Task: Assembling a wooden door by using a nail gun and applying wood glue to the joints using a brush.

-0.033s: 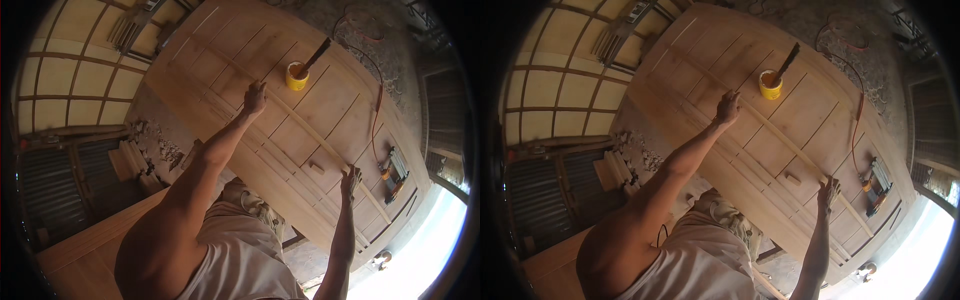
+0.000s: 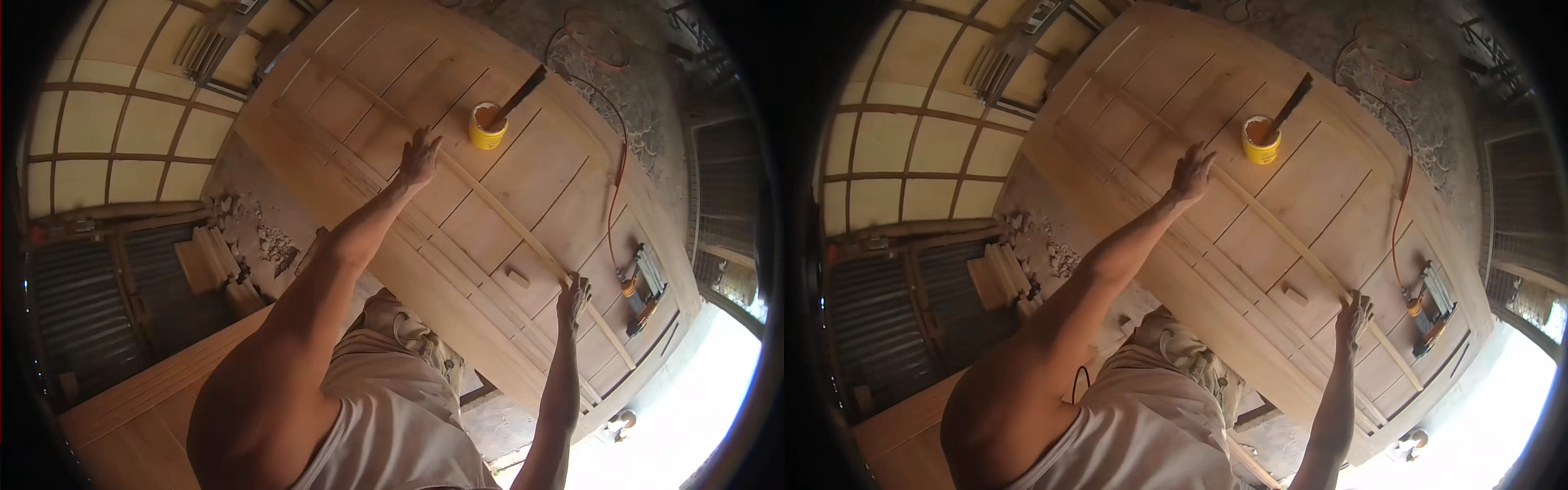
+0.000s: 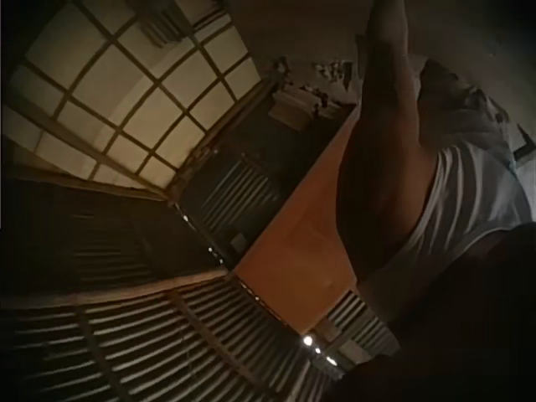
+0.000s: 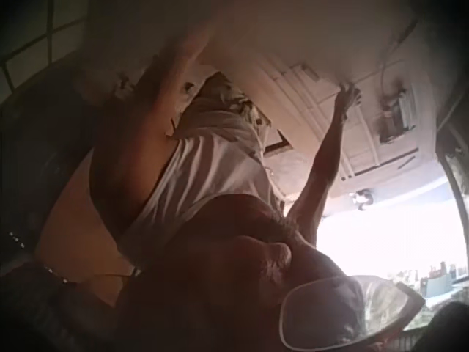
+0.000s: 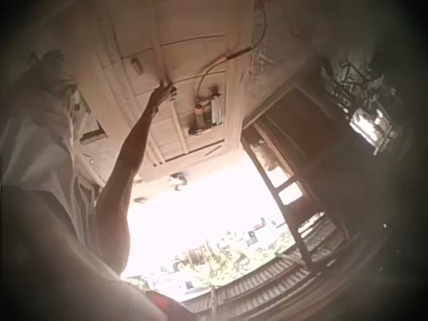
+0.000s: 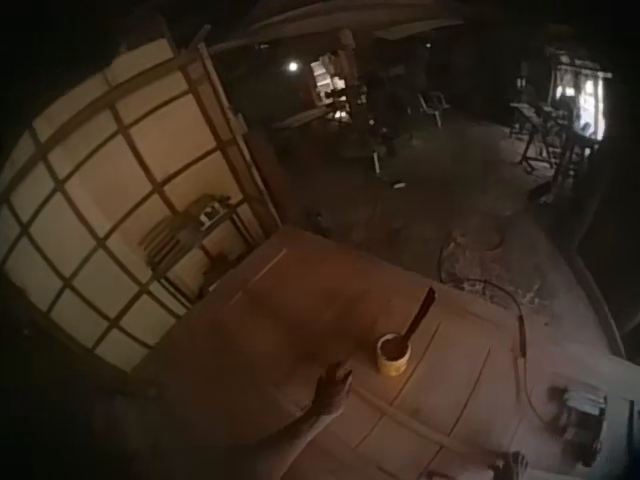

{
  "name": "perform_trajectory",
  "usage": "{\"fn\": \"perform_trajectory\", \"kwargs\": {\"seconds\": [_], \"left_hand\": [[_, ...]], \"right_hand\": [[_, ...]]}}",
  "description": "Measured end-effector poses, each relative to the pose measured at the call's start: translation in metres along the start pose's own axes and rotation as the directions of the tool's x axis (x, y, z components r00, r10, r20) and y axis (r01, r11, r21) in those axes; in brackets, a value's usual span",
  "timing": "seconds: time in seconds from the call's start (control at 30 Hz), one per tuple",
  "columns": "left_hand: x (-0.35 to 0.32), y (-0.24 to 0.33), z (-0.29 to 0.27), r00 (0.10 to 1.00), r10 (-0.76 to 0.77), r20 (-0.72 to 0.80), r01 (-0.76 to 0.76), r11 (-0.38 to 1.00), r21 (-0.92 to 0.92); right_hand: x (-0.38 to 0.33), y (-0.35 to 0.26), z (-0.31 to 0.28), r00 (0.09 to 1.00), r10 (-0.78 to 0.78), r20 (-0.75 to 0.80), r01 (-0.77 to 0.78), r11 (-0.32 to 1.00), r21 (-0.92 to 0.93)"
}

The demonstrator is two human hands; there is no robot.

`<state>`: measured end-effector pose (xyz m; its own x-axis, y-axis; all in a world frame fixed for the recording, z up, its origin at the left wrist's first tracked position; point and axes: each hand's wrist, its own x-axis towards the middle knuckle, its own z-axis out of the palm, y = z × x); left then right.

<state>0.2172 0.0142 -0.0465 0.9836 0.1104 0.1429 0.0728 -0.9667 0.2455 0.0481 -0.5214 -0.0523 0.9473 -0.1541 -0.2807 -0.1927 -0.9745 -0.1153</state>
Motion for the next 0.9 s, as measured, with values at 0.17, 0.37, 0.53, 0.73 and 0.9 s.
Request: {"fn": "perform_trajectory", "kwargs": {"seconds": [0.17,0.37,0.53,0.73,0.9], "left_hand": [[0.027,-0.021,-0.012,0.882,0.358,0.307,-0.419,0.894,0.162],[-0.035,-0.039,-0.099,0.788,0.570,0.230,-0.576,0.816,-0.049],[-0.165,-0.076,-0.151,0.776,0.503,0.381,-0.414,0.861,-0.295],[-0.240,-0.107,-0.117,0.794,0.433,0.427,-0.377,0.901,-0.212],[-0.284,-0.127,-0.125,0.971,0.079,0.225,-0.112,0.984,0.140]], "right_hand": [[-0.019,-0.010,-0.019,0.981,-0.166,-0.104,0.161,0.986,-0.048],[-0.140,-0.001,-0.051,0.973,-0.174,-0.153,0.188,0.978,0.084],[-0.265,0.022,-0.027,0.967,-0.011,0.256,-0.120,0.864,0.489],[-0.305,0.053,0.061,0.952,-0.229,0.205,0.099,0.860,0.500],[-0.306,0.063,0.095,0.994,0.009,0.112,-0.066,0.852,0.520]]}}
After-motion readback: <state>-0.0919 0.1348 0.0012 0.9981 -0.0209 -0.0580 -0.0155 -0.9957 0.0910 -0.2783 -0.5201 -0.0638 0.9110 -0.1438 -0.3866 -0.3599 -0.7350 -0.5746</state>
